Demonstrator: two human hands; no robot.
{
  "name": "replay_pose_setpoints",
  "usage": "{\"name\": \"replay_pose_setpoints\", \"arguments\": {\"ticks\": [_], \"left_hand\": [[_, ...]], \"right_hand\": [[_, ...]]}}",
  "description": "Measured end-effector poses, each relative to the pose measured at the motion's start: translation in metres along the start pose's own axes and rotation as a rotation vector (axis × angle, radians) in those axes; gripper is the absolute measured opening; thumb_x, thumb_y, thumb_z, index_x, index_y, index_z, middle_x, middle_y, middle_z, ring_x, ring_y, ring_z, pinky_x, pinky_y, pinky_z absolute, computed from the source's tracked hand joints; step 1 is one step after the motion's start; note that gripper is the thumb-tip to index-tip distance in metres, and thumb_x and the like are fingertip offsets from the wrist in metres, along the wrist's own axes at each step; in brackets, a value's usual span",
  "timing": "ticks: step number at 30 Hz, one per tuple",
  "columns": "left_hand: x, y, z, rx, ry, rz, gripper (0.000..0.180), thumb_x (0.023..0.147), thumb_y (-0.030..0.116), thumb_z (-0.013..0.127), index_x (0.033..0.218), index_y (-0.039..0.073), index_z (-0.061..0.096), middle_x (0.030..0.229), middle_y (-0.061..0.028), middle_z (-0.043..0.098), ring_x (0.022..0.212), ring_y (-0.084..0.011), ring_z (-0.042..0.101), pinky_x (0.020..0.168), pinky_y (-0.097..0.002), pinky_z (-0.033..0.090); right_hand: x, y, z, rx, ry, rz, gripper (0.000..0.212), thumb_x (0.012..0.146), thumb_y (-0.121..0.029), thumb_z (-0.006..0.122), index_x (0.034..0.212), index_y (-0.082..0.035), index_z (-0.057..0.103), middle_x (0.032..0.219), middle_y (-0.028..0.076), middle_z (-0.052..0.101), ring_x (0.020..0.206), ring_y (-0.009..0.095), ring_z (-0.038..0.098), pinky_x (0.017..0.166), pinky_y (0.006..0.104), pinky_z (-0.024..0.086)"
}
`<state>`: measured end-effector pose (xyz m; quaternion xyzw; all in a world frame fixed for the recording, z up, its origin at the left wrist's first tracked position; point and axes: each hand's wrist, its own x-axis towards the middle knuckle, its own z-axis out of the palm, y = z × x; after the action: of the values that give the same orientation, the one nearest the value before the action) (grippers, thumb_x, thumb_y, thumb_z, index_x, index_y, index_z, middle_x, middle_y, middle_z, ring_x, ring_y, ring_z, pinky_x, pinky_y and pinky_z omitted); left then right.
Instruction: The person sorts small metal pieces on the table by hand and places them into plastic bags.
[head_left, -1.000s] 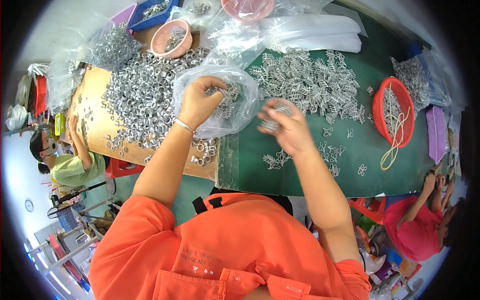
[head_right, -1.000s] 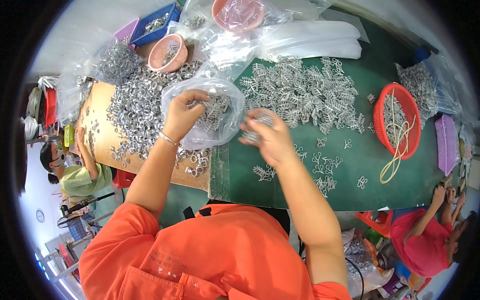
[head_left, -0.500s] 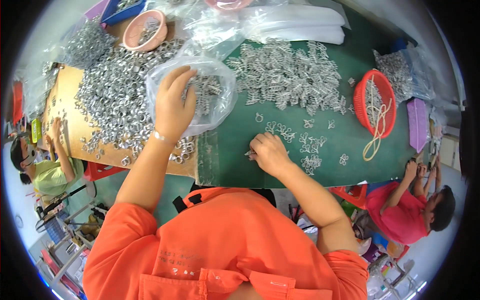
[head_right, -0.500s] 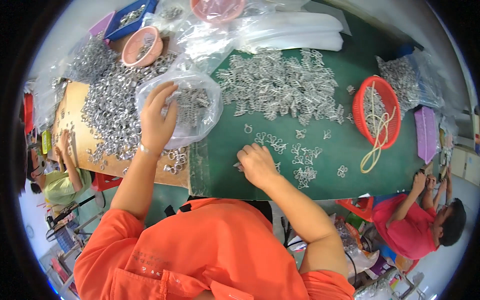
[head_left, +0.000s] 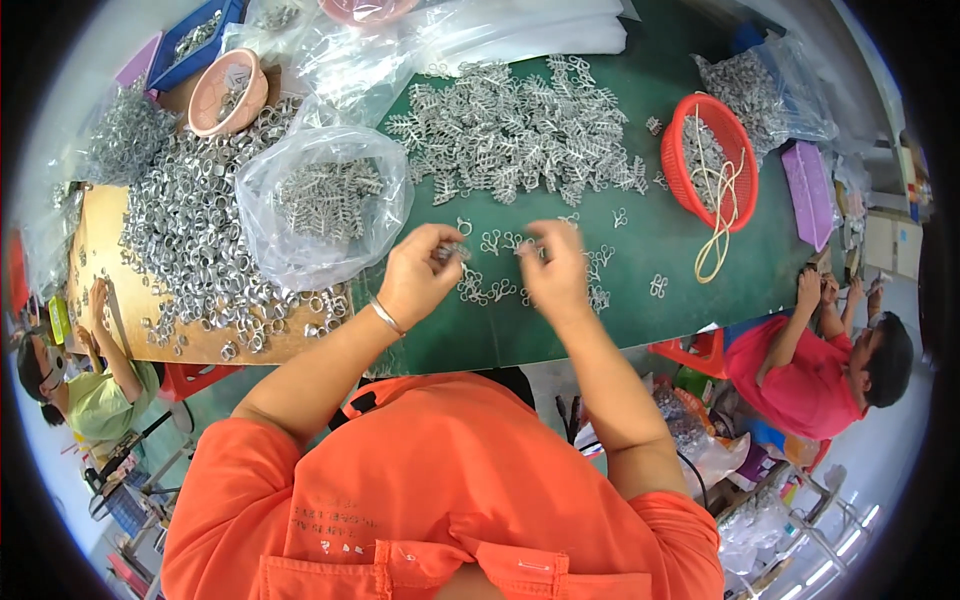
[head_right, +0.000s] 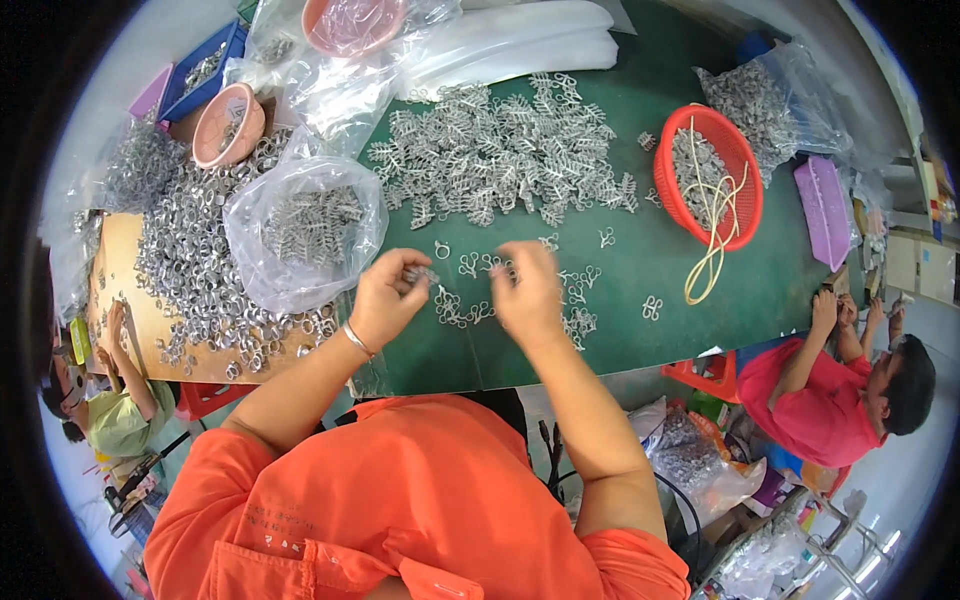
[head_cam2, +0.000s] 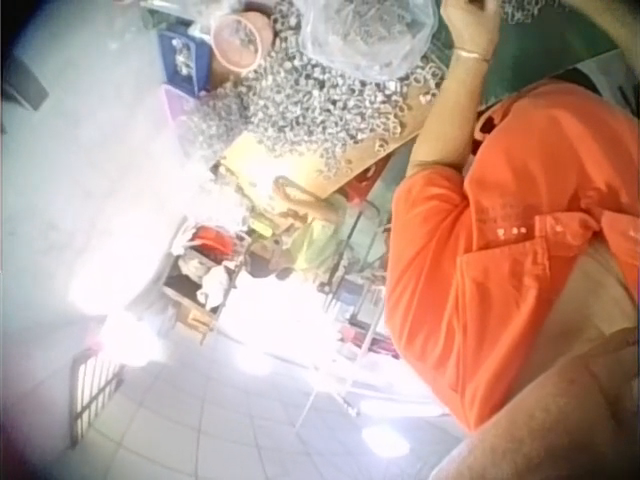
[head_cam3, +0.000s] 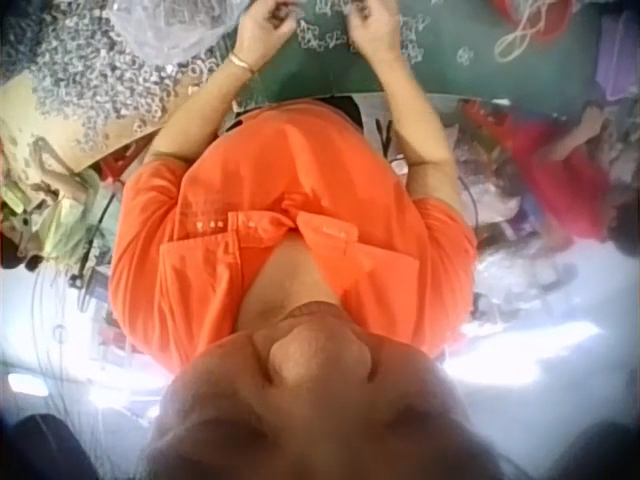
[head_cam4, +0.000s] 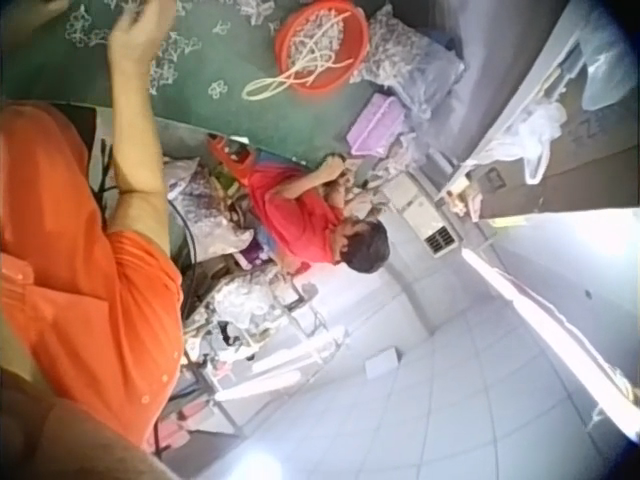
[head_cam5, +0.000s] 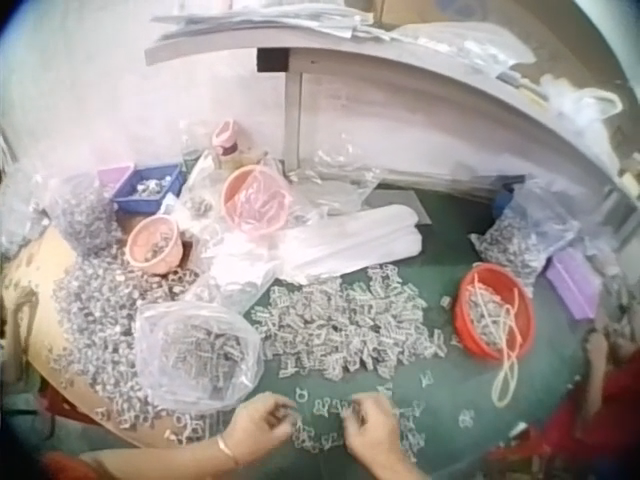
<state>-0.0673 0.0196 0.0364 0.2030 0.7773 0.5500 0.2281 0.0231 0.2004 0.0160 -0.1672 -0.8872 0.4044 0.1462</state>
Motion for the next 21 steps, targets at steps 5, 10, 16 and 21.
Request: {"name": "replay_pose_setpoints", "arguments": {"ticks": [5,10,16,21], "left_hand": [[0.014,0.015,-0.025,-0.337,0.032,-0.052,0.015,0.074,-0.007,0.057,0.082,0.003,0.049,0.084,-0.0043,0.059,0.075,-0.0075,0.055,0.059,-0.0177,0.044],[0.013,0.03,-0.067,-0.567,0.041,-0.286,0.026,0.084,-0.002,0.053,0.108,0.003,0.045,0.08,-0.0115,0.06,0.067,-0.0119,0.058,0.055,-0.0219,0.046],[0.006,0.035,-0.064,-0.711,0.034,-0.359,0.027,0.088,0.004,0.053,0.114,0.001,0.048,0.099,-0.0195,0.062,0.085,-0.0222,0.065,0.068,-0.0276,0.054],[0.005,0.033,-0.053,-0.882,-0.014,-0.464,0.019,0.09,0.006,0.05,0.106,-0.004,0.054,0.104,-0.019,0.062,0.091,-0.0276,0.065,0.075,-0.0316,0.055]], "right_hand": [[0.016,0.057,-0.024,0.004,0.066,0.313,0.026,0.076,-0.002,0.064,0.102,-0.001,0.056,0.084,0.011,0.058,0.075,0.024,0.058,0.066,0.0321,0.048],[0.011,0.048,-0.034,0.534,-0.013,0.62,0.012,0.082,0.002,0.059,0.093,0.003,0.059,0.077,0.004,0.06,0.065,0.009,0.056,0.055,0.0222,0.048],[0.008,0.041,-0.038,0.229,-0.169,0.471,0.01,0.079,0.0,0.062,0.088,0.002,0.064,0.075,0.005,0.064,0.068,0.01,0.06,0.054,0.0236,0.048],[0.018,0.027,-0.042,0.416,-0.259,0.655,0.006,0.078,0.0,0.063,0.084,0.0,0.065,0.073,0.005,0.064,0.068,0.01,0.06,0.053,0.0231,0.047]]}}
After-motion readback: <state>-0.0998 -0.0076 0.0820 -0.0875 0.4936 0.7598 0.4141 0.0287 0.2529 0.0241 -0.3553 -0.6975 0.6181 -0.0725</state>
